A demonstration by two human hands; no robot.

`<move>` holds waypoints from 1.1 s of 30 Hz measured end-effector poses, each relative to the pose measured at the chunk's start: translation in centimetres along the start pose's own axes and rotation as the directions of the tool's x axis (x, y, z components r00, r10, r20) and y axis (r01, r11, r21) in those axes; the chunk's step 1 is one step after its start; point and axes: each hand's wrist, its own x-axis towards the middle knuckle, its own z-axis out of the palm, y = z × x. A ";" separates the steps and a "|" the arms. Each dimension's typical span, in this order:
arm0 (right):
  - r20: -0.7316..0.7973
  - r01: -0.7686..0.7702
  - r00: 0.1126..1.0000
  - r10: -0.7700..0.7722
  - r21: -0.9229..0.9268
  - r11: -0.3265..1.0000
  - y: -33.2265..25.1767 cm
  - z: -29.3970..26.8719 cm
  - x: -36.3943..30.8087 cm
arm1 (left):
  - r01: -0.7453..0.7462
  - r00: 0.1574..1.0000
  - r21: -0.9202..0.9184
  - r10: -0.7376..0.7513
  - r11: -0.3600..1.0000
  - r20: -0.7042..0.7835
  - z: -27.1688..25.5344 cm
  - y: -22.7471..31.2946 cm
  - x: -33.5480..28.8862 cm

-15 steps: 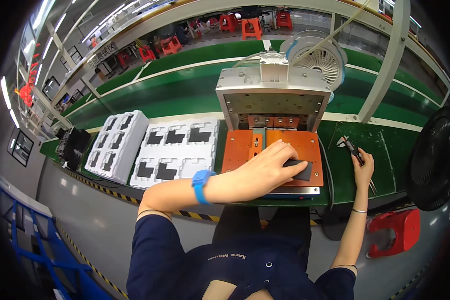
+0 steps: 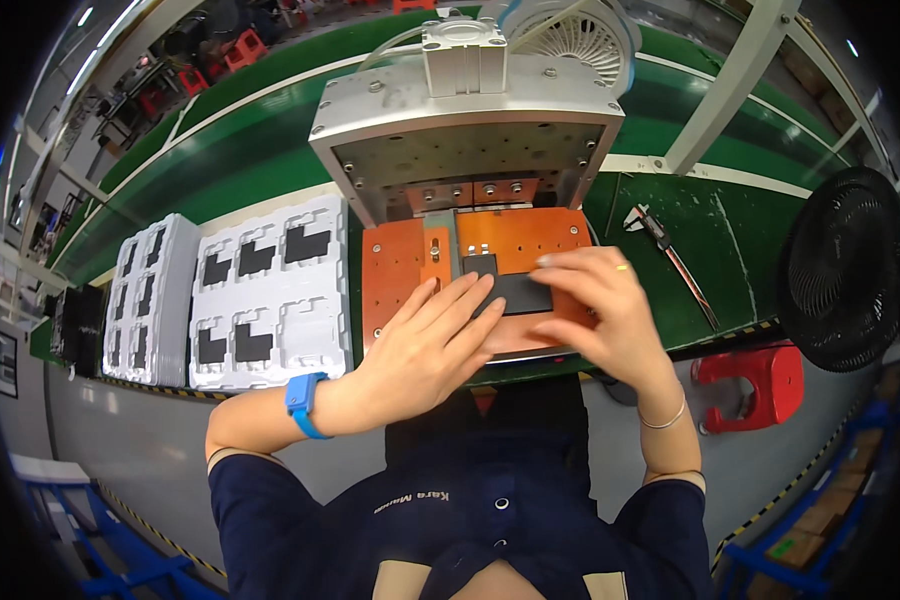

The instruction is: The person places small black rectangular components into a press machine, activates the press, and then uses a caliper to measure the components. The person repeats this process for multiple units, placing the finished items into a white foam tray.

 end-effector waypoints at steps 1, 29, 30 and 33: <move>0.038 0.002 0.999 -0.003 0.004 1.000 -0.1 0.8 0.3 | 0.000 1.000 -0.029 0.000 1.000 0.013 0.0 0.0 -0.1; 0.108 0.067 0.994 -0.024 -0.416 0.907 0.1 4.3 5.3 | -0.123 0.974 -0.097 0.139 0.988 0.178 -0.5 -3.6 0.2; 0.078 0.083 0.995 -0.058 -0.358 0.930 0.3 4.3 5.3 | -0.122 0.975 -0.100 0.138 0.988 0.177 -0.5 -3.7 0.2; 0.015 0.134 0.991 -0.134 -0.215 0.967 1.3 4.4 4.6 | -0.119 0.975 -0.106 0.136 0.987 0.174 -0.5 -3.7 0.1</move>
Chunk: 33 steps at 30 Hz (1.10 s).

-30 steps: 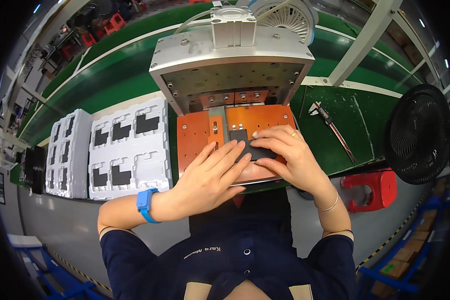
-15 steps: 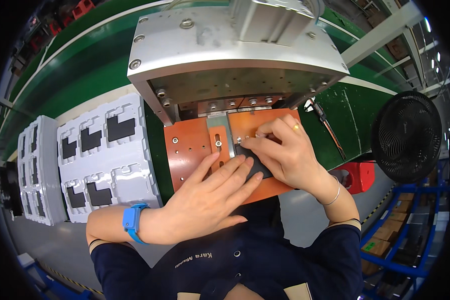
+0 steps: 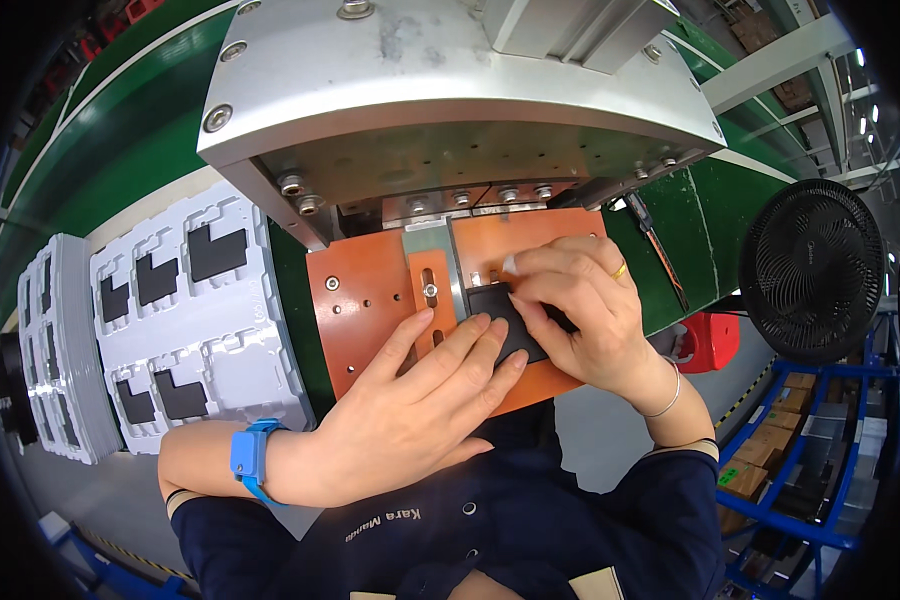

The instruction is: The person places small black rectangular components into a press machine, activates the press, and then uses a caliper to measure the components. The person repeats this process for multiple units, placing the finished items into a white foam tray.

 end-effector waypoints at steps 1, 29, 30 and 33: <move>0.001 0.013 1.000 -0.013 0.025 1.000 0.1 0.0 -0.2 | 0.001 1.000 -0.001 -0.001 1.000 -0.002 0.0 0.0 0.0; 0.088 -0.065 0.993 0.084 -0.205 0.977 -0.8 -0.1 0.3 | 0.021 0.999 -0.051 -0.022 0.999 -0.027 0.2 0.2 0.0; 0.090 -0.086 0.990 0.106 -0.205 0.975 -0.8 -0.1 0.5 | 0.022 0.999 -0.054 -0.024 0.998 -0.027 0.2 0.2 0.0; 0.125 -0.075 0.989 0.083 -0.063 0.995 -0.5 0.0 0.1 | 0.023 0.999 -0.056 -0.025 0.998 -0.021 0.1 0.2 0.0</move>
